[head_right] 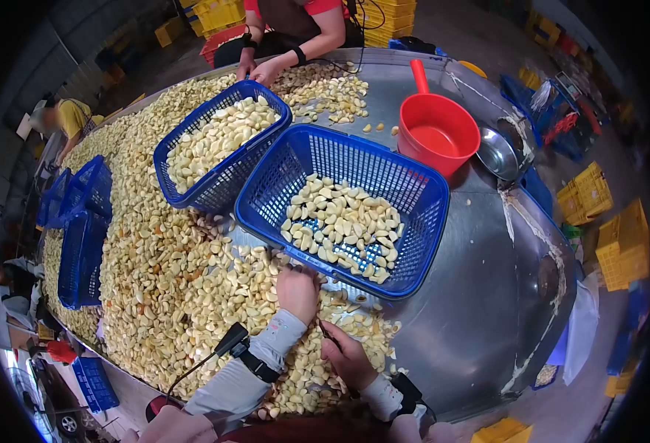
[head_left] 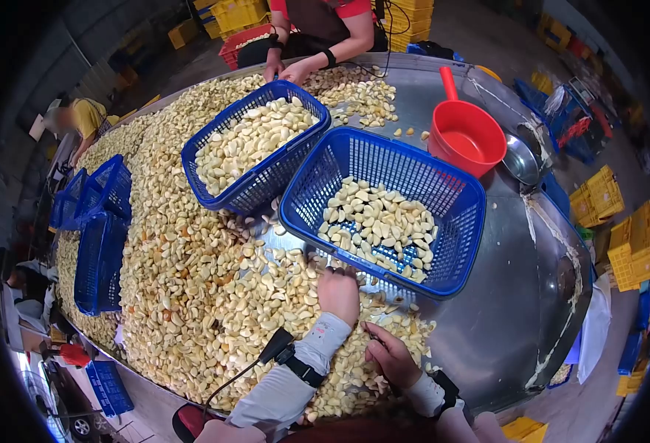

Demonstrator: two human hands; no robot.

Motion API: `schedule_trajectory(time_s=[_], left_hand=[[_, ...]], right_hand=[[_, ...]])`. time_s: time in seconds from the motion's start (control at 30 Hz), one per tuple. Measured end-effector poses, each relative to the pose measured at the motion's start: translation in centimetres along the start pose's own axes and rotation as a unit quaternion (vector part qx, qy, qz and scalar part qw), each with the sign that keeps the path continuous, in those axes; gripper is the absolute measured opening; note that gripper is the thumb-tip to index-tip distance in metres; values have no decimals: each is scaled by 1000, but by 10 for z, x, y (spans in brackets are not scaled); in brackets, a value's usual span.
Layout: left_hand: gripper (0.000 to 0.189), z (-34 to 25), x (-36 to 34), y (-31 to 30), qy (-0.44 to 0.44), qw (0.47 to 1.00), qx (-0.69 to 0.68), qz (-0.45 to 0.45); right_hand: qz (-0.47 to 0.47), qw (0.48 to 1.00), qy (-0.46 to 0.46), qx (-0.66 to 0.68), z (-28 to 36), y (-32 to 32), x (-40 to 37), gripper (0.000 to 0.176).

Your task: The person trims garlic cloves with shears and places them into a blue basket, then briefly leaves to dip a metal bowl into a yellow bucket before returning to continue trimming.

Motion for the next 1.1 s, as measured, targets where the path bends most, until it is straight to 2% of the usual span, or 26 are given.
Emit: schedule_trajectory(time_s=[0.13,0.2,0.23,0.3,0.33,0.37,0.43,0.47,0.5,0.53,0.57,0.6,0.63,0.7,0.73,0.77,0.83,0.87,0.9,0.93,0.97,1.03,1.1], left_hand=[[13,3,-3,2,-37,999,-19,30],[14,0,-4,4,4,999,6,-32],[14,2,-5,6,1,999,6,-34],[13,-7,-4,6,120,993,-12,-14],[14,-3,-7,9,56,996,-42,47],[14,-1,-8,5,55,997,-41,44],[14,14,-12,-1,13,991,-126,42],[11,22,-16,-3,2,986,-168,4],[11,26,-17,-8,3,986,-168,6],[13,36,-21,-6,-154,893,-411,98],[15,39,-33,-5,-300,711,-609,183],[16,31,-40,-23,-352,604,-672,245],[16,33,-45,-28,-353,603,-671,247],[20,25,-58,-35,-355,372,-825,234],[20,24,-61,-39,-343,333,-848,227],[20,23,-67,-41,-344,333,-848,228],[18,22,-72,-47,-353,351,-846,189],[18,20,-78,-51,-385,375,-828,160],[18,15,-81,-56,-386,374,-828,160],[20,14,-85,-59,-401,421,-801,141],[22,15,-91,-60,-415,465,-772,122],[23,8,-98,-62,-414,449,-785,104],[20,4,-103,-69,-424,468,-770,89]], right_hand=[[-13,1000,-6,-4,-3,-5,2,42],[-21,999,1,31,-5,-7,2,41],[-19,999,1,29,-5,-7,2,41],[-20,999,-8,27,-4,-6,2,40],[-17,1000,-11,24,-2,-6,2,40],[-13,1000,-14,21,0,-6,1,40],[-10,1000,-18,19,2,-7,1,40],[-13,1000,-17,16,2,-8,1,40],[-16,1000,-16,13,2,-8,0,40],[-18,1000,-17,16,5,-8,1,40],[-20,999,-21,17,9,-5,0,40],[-20,999,-22,17,11,-2,-2,41],[-21,999,-20,18,12,1,-1,41],[-18,998,-42,43,16,8,0,41],[-10,999,-37,34,18,10,0,44],[-10,999,-36,35,18,11,0,44],[-26,977,-175,-119,31,14,-2,48],[-27,977,-173,-120,34,16,-3,48],[-44,955,-238,-170,46,21,-8,49],[-60,926,-302,-219,57,24,-13,51],[-60,926,-301,-219,59,26,-15,51],[-55,932,-272,-233,59,28,-16,53],[-32,948,-239,-209,54,25,-13,53]])
Point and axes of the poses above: each hand's wrist, its own x-axis towards the middle knuckle, its own y-axis out of the palm, z = x × y, the point moved 5 cm from there along x, towards the middle knuckle, and after that the axes turned 4 degrees about -z, right-handed, at the moved point
